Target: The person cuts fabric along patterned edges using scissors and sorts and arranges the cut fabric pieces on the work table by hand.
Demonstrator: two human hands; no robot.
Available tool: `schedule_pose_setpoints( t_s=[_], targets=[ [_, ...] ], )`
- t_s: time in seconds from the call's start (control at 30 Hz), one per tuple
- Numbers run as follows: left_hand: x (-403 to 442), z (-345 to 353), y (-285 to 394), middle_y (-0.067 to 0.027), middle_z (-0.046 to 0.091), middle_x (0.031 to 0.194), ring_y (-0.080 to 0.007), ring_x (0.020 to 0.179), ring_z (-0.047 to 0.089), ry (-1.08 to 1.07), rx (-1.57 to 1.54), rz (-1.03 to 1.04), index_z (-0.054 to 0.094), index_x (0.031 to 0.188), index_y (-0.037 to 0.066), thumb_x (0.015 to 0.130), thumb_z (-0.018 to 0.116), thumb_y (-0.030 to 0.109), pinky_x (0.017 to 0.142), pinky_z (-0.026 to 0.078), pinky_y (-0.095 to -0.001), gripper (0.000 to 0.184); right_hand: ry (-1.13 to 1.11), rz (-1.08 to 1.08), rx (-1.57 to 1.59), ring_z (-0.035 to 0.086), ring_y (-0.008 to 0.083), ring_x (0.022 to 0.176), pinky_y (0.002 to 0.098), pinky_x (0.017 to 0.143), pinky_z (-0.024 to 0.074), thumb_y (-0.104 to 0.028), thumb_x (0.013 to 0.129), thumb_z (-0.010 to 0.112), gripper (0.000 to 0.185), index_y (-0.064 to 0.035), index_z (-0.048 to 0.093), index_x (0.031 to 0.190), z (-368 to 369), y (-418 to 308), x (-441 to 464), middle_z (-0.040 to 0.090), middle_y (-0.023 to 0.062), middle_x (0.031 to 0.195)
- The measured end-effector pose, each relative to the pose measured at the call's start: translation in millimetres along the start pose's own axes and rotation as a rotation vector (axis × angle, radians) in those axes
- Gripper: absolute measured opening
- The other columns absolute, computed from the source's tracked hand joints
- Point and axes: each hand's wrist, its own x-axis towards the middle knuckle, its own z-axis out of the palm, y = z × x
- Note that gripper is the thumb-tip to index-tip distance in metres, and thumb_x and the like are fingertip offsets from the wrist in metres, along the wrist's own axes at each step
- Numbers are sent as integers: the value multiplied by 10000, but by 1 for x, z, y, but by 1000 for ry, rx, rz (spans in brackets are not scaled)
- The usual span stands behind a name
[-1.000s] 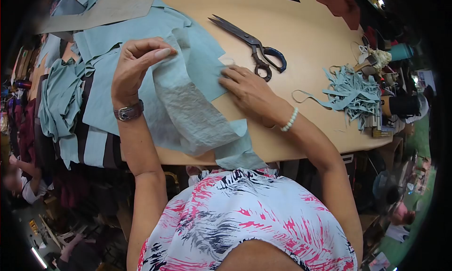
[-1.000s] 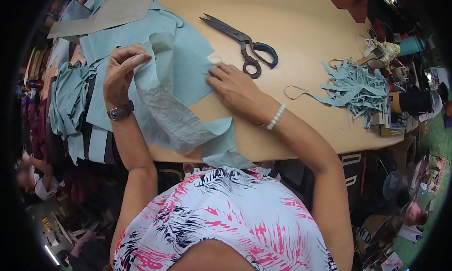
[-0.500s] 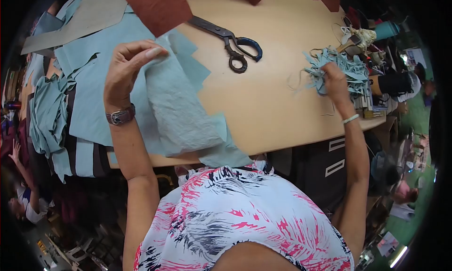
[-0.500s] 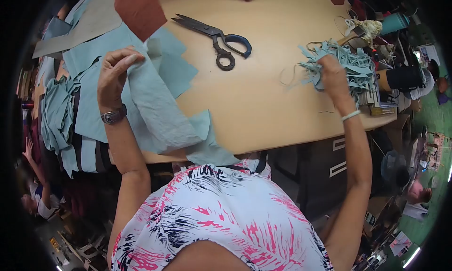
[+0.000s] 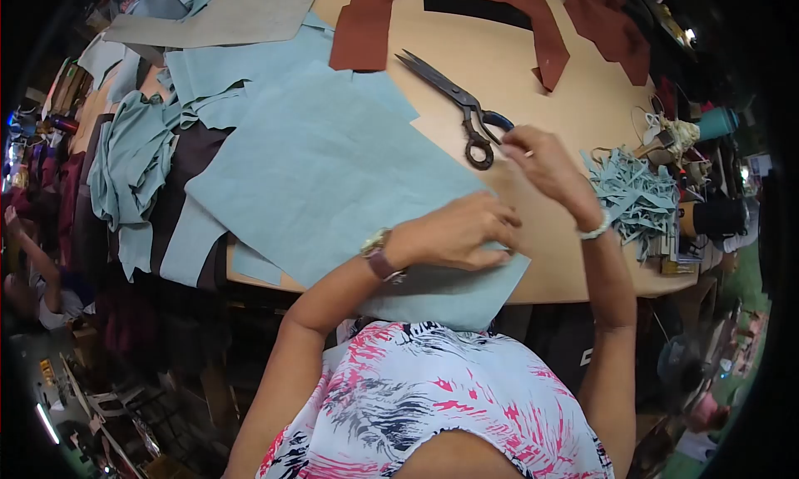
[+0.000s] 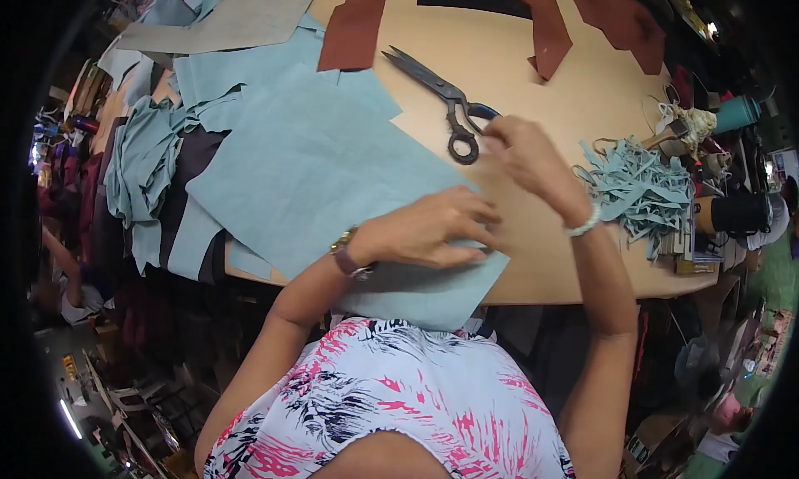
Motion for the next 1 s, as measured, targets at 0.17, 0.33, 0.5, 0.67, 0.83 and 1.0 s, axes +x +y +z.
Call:
schedule_pose_setpoints(
  t_s=[0.17, 0.33, 0.5, 0.67, 0.83, 1.0],
  targets=[
    [-72, -88, -29, -152, 558, 1122, -305, 1093, 494, 504, 417, -473, 572, 1075, 42, 751, 644, 186, 941, 378, -391, 362, -61, 136, -6, 568, 312, 830, 380, 721, 444, -290, 774, 626, 362, 18, 566, 954, 40, -42, -9, 576, 162, 895],
    [-165, -150, -79, -161, 543, 1149, -326, 1101, 480, 718, 1019, -1031, 546, 1081, -7, 776, 632, 285, 928, 370, -434, 431, 48, 80, -99, 537, 315, 902, 388, 745, 439, -299, 695, 703, 490, -9, 504, 1036, 59, -48, -38, 520, 147, 962],
    [-182, -119, -107, -107, 549, 1134, -304, 1142, 443, 764, 1372, -974, 556, 1078, 31, 799, 604, 290, 955, 282, -536, 384, 36, 148, -91, 553, 274, 831, 368, 707, 446, -221, 665, 730, 500, -6, 508, 1058, 67, -46, -58, 547, 129, 910],
    [-187, -121, -110, -63, 550, 1108, -276, 1133, 448, 825, 1274, -942, 564, 992, 69, 799, 606, 270, 964, 264, -541, 282, 49, 293, 54, 563, 238, 676, 343, 629, 452, -133, 640, 737, 448, -1, 537, 1018, 65, -45, -83, 587, 107, 787],
    [-187, -124, -108, -52, 602, 998, -253, 1029, 519, 837, 1280, -941, 569, 923, 92, 772, 646, 300, 910, 320, -520, 268, 77, 426, 93, 557, 229, 656, 333, 615, 453, -129, 613, 755, 464, -6, 546, 1009, 58, -44, -107, 578, 95, 756],
    [-192, -126, -113, -49, 591, 1000, -268, 1074, 495, 851, 1256, -910, 561, 909, 88, 763, 653, 305, 920, 314, -533, 277, 247, 350, -50, 555, 255, 765, 346, 662, 453, -188, 578, 784, 534, -1, 540, 1016, 65, -43, -124, 543, 113, 872]
  ],
)
